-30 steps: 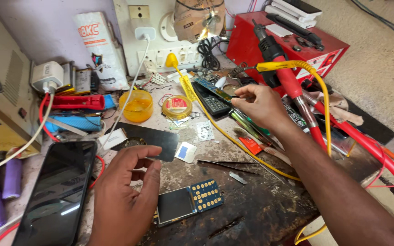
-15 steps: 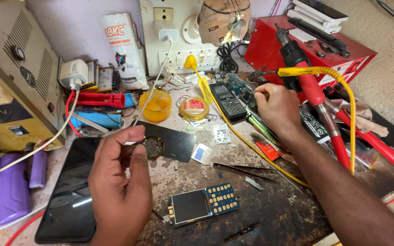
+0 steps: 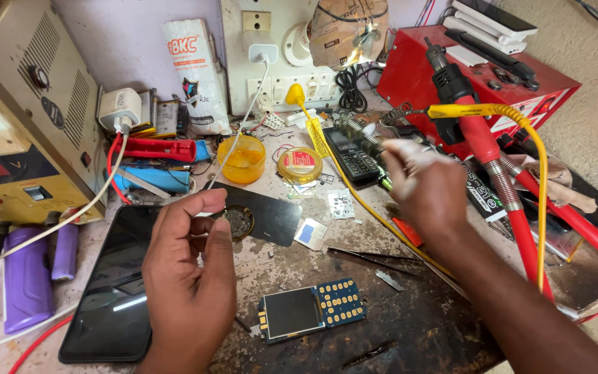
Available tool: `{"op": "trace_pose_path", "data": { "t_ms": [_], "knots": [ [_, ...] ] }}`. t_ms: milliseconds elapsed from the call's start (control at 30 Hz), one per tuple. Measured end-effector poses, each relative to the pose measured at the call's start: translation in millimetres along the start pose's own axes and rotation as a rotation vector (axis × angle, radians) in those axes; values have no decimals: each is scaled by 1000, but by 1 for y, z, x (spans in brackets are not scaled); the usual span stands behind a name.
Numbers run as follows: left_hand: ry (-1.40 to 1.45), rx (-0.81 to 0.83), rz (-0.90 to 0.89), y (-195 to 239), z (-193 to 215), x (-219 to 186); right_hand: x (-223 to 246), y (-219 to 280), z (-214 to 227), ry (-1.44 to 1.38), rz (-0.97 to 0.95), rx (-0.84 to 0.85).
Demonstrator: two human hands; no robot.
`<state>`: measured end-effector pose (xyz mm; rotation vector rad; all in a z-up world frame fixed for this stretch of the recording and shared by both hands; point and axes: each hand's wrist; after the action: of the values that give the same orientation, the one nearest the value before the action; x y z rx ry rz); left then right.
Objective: The person handles a small circuit board with a numeric keypad and a small display, using tweezers to adjust components on the board. They also handle a separate small white circuit board and place it on the workbench.
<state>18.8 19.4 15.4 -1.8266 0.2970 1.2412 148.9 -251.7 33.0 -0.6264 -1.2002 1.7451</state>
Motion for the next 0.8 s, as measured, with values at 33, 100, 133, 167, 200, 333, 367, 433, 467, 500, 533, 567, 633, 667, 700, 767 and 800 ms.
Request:
{"op": "trace_pose_path", "data": {
  "t_ms": [33,100,133,167,200,333,367,433,467,500,533,567,633,667,700,767,800],
  "knots": [
    [8,1,-4,0,0,0,4,4,-2,33,57,20],
    [-10,-6,-27,0,0,0,9,9,-7,156,168,109],
    [-20,-11,-38,0,0,0,11,12,-9,246,223,178],
    [-10,-6,-26,0,0,0,13,13,-11,336,278,247],
    [0,-1,-14,1,0,0,16,13,-14,264,290,222],
    [15,17,-25,2,1,-1,32,9,-29,21,209,305],
    [17,14,-43,2,1,-2,37,8,-33,-28,153,372],
    [20,10,-83,2,1,-3,48,2,-41,-86,176,519],
    [10,16,-75,2,1,-4,53,-2,-44,-115,187,591],
    [1,20,-68,2,2,-5,57,-7,-46,-70,177,673],
    [-8,23,-60,2,2,-5,60,-12,-48,-25,166,755],
    [6,26,-34,3,2,-5,63,-16,-47,22,155,840],
    [37,32,15,3,1,-4,67,-24,-47,30,238,897],
    [25,33,6,3,2,-4,67,-28,-47,36,280,924],
    [14,37,-4,3,1,-4,68,-32,-47,1,256,944],
    [7,46,-2,3,0,-4,70,-38,-49,-71,209,980],
    [9,52,9,3,0,-4,71,-41,-50,-60,259,986]
  ]
}}
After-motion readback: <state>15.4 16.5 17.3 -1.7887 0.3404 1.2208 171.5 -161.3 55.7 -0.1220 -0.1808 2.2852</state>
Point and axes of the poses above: each hand's wrist, its own y-axis away from the middle knuckle, its own z-axis out of the back of the hand, x = y × z, and after that the axes turned 14 degrees about -x, right-handed
